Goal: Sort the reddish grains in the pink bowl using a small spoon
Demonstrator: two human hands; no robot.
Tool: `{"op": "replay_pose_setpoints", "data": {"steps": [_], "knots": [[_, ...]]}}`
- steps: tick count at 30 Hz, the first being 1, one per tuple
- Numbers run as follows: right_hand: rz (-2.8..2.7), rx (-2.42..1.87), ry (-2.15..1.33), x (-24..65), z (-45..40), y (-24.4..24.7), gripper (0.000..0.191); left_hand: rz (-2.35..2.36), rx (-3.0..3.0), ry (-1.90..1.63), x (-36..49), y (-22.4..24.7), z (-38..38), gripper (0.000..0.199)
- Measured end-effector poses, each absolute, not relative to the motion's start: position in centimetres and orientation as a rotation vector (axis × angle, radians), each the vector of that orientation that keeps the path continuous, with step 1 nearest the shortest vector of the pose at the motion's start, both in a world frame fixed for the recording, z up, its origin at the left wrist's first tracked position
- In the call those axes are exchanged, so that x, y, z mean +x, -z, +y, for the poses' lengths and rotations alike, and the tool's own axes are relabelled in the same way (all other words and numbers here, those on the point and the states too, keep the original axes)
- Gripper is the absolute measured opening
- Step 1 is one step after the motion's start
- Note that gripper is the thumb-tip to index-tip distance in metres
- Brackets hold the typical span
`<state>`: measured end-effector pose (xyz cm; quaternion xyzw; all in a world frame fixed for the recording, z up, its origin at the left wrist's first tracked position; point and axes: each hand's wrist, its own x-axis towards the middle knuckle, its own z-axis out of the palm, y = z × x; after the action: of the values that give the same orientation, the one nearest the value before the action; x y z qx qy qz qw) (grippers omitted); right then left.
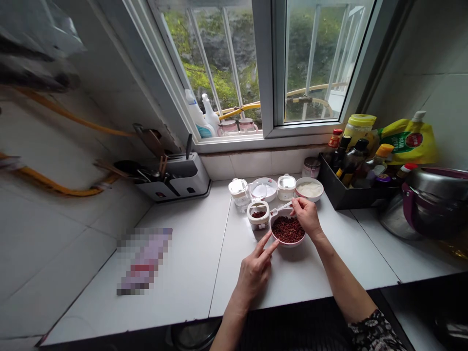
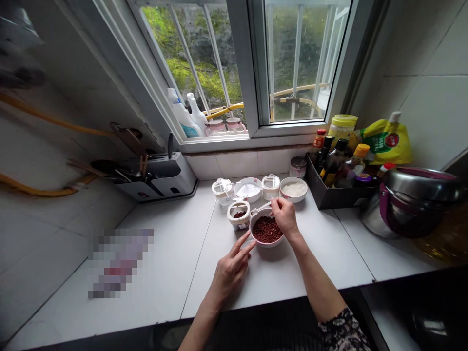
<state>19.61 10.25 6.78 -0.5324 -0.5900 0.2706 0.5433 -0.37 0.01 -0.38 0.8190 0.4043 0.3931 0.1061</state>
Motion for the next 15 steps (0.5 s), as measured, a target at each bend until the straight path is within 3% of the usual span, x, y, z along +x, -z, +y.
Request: {"op": "replay_pose_setpoints", "data": {"steps": [8, 15], "knots": [[-1.42, -1.322, -0.499, 18.1, 10.2, -7.1, 0.04, 1.203, 2.436, -1.152, -0.3, 0.4, 0.0, 0.066], [-1.416, -1.364, -0.609, 19.7, 10.8, -5.8, 0.041, 1.2, 2.417, -1.153, -0.4, 0.4, 0.0, 0.066]]}}
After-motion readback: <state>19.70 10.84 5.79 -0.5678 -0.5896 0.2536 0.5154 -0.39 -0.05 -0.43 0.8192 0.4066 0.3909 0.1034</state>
